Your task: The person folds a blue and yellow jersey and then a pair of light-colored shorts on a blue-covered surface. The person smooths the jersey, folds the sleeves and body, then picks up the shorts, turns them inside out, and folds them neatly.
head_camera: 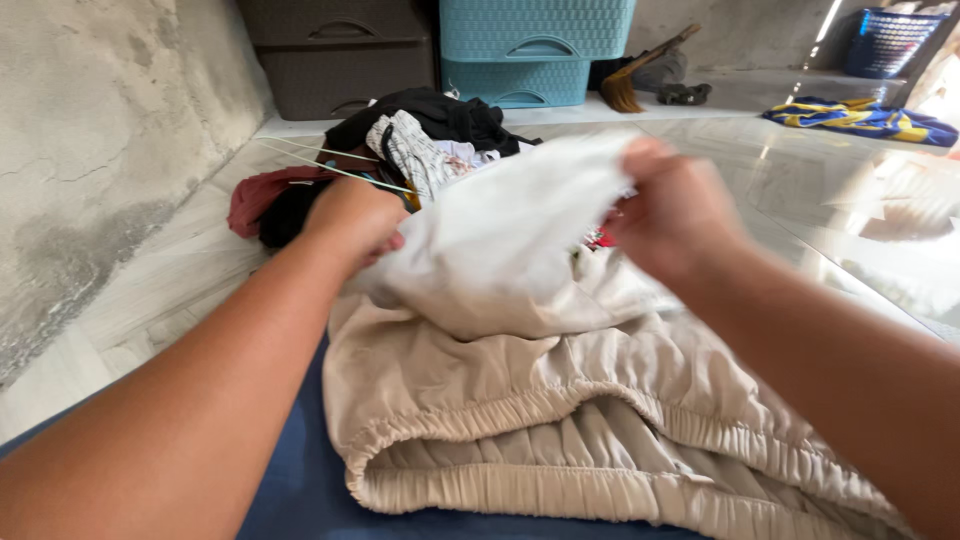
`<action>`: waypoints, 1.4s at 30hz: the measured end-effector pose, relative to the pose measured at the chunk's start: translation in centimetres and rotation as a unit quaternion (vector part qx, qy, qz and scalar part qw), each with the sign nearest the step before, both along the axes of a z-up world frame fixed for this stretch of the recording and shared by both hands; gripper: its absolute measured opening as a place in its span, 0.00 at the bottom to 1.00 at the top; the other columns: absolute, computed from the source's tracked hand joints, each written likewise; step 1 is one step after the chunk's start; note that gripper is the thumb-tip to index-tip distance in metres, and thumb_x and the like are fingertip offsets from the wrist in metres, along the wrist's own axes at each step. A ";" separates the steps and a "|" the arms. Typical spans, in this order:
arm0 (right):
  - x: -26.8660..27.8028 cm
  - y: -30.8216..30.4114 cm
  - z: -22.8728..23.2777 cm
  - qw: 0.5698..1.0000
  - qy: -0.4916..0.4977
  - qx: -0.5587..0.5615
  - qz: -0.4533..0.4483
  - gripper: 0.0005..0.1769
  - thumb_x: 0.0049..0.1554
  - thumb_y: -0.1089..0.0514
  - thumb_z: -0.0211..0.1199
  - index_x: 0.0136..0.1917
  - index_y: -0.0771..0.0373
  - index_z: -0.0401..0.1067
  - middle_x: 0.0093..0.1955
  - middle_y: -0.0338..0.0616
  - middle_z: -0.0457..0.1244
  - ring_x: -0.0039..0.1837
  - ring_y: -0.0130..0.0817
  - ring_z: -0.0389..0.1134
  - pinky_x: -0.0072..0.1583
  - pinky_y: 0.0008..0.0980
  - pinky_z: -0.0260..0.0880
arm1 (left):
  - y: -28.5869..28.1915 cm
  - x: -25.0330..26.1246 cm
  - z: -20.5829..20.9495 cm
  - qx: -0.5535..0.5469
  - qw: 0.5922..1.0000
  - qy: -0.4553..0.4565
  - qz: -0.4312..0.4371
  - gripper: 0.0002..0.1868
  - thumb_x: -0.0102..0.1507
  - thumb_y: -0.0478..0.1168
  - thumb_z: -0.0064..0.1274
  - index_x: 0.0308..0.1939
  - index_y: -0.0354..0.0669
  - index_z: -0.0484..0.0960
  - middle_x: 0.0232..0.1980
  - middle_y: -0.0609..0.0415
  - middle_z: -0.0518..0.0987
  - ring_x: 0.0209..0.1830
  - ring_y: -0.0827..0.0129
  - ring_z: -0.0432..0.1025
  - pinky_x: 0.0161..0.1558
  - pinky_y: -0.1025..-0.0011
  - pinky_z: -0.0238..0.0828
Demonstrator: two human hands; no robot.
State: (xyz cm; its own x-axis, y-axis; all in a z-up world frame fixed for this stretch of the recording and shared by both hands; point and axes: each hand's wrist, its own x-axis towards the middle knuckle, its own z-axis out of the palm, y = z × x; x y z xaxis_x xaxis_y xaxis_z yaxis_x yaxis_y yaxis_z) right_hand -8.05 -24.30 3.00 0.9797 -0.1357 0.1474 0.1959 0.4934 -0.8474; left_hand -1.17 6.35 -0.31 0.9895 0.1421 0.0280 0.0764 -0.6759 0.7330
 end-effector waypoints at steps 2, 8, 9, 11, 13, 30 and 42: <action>-2.6 -1.8 2.0 0.998 -0.025 -0.031 0.058 0.08 0.61 0.59 0.47 0.45 0.56 0.69 0.49 0.37 0.67 0.54 0.31 0.70 0.60 0.43 0.72 | 0.7 -1.7 2.3 -0.102 0.994 -0.020 0.030 0.09 0.60 0.38 0.53 0.38 0.40 0.88 0.29 0.49 0.80 0.21 0.66 0.66 0.27 0.64 0.61; -6.3 -0.9 0.6 0.940 -0.144 -0.254 0.176 0.07 0.65 0.61 0.50 0.49 0.62 0.70 0.48 0.40 0.67 0.53 0.30 0.67 0.61 0.32 0.67 | -7.3 -5.2 8.0 -0.140 0.849 -0.311 -0.403 0.09 0.58 0.38 0.49 0.31 0.43 0.85 0.33 0.55 0.84 0.34 0.75 0.76 0.39 0.73 0.71; -6.5 -1.1 0.1 0.940 -0.139 -0.265 0.165 0.07 0.65 0.61 0.52 0.49 0.62 0.70 0.47 0.39 0.66 0.52 0.29 0.66 0.59 0.31 0.66 | -8.6 -5.3 7.8 -0.053 0.815 -0.336 -0.470 0.10 0.57 0.37 0.47 0.28 0.43 0.86 0.31 0.53 0.82 0.33 0.72 0.74 0.38 0.70 0.70; -6.6 -2.0 -0.6 0.939 -0.128 -0.287 0.143 0.06 0.64 0.60 0.54 0.50 0.63 0.71 0.46 0.37 0.65 0.51 0.26 0.65 0.57 0.29 0.65 | -9.8 -5.0 6.1 0.104 0.861 -0.250 -0.430 0.09 0.54 0.40 0.50 0.25 0.44 0.85 0.25 0.52 0.82 0.27 0.69 0.75 0.32 0.68 0.68; -6.4 -3.0 -0.6 0.892 -0.103 -0.421 0.132 0.10 0.67 0.56 0.56 0.51 0.64 0.73 0.39 0.38 0.60 0.43 0.29 0.60 0.47 0.33 0.62 | -9.1 -4.4 4.4 0.173 0.890 -0.183 -0.380 0.10 0.52 0.41 0.51 0.29 0.47 0.88 0.24 0.50 0.82 0.27 0.64 0.79 0.34 0.66 0.73; 1.9 2.3 0.9 0.661 -0.101 -0.707 0.230 0.19 0.64 0.46 0.61 0.48 0.65 0.80 0.39 0.56 0.66 0.39 0.35 0.60 0.45 0.41 0.65 | -4.5 -4.8 4.7 0.174 0.865 -0.303 -0.361 0.07 0.55 0.43 0.62 0.34 0.49 0.91 0.32 0.54 0.86 0.32 0.65 0.80 0.38 0.67 0.75; 6.7 -3.3 5.6 0.953 0.023 -0.150 0.260 0.20 0.69 0.48 0.47 0.62 0.61 0.72 0.61 0.44 0.69 0.61 0.36 0.71 0.69 0.43 0.69 | -4.2 -9.4 -0.6 0.157 0.927 -0.224 -0.258 0.20 0.58 0.54 0.60 0.45 0.42 0.87 0.43 0.42 0.84 0.44 0.52 0.78 0.48 0.58 0.73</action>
